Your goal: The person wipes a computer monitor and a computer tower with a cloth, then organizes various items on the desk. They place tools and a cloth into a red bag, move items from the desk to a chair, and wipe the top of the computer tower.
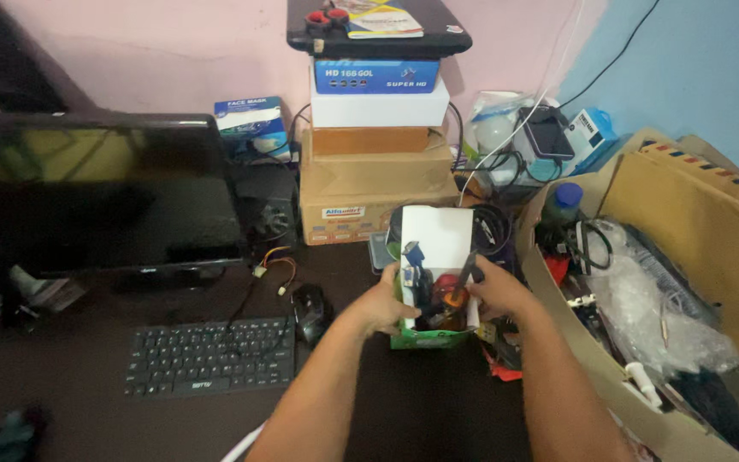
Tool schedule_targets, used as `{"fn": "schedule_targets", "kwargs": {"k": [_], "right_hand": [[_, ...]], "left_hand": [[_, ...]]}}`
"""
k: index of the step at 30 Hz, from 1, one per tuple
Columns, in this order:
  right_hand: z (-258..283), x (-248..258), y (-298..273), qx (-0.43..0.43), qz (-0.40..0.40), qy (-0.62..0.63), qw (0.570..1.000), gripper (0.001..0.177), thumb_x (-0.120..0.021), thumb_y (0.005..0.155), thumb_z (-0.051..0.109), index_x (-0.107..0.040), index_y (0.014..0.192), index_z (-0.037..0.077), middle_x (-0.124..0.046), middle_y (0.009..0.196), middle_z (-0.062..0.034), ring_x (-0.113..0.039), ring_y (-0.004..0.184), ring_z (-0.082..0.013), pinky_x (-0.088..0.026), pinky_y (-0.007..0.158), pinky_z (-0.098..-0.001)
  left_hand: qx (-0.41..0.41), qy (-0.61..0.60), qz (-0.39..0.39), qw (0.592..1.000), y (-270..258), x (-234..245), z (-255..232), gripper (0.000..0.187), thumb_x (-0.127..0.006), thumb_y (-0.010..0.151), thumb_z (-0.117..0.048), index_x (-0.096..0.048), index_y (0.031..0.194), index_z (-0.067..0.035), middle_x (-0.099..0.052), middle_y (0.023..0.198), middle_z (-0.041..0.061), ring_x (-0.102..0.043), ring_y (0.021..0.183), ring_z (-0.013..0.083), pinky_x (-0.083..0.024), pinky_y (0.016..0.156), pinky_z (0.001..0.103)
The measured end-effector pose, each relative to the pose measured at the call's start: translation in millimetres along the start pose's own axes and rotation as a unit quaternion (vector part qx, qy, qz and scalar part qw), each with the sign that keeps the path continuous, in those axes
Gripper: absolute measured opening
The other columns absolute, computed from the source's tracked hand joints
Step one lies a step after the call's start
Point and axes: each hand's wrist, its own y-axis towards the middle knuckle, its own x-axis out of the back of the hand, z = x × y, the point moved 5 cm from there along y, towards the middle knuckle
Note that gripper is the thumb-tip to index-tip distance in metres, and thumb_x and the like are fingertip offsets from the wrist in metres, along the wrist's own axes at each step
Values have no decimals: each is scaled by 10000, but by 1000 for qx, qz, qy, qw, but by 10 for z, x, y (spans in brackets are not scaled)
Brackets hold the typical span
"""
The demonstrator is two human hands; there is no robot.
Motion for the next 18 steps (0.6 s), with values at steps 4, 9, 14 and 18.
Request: {"fn": "schedule_targets", "kwargs": {"k": [4,9,14,18], "right_hand": [[-303,77,400,16,-58,-15,998,619,-649,918,75,-479,1466,309,-711,1020,-219,-740,822,-346,-636,645,-505],[-314,128,728,133,-117,-174,969,528,-717,917,213,-565,1417,287,-744,1091,-232,-719,989,-389,-569,833,-469],[-215,84,845,123,-125,-163,971,601,-713,902,281,-522,1468,348,-717,1146,-228,-702,1045,-394,-557,877,-452],[-229,132,838,61,-108,-137,983,591,-671,929,314,-504,1496,319,-708,1168,-222,-733,1013,-407,-584,869,-475]], "left_hand": [[-157,92,-65,981,508,-145,74,1209,-944,739,-30,-109,1598,-193,-608,1343,301,-642,1183,411,-521,894,426],[-19,25,-65,997,615,-94,48,1094,-782,740,25,-173,1602,-263,-603,1368,252,-688,1080,414,-629,641,509],[-38,8,-84,996,620,-44,9,1068,-799,753,-19,-192,1608,-225,-640,1360,269,-694,1083,410,-621,613,488],[-32,-9,-86,996,688,-40,121,1091,-772,815,-100,-64,1634,-233,-486,1486,245,-656,1159,416,-639,709,519]]}}
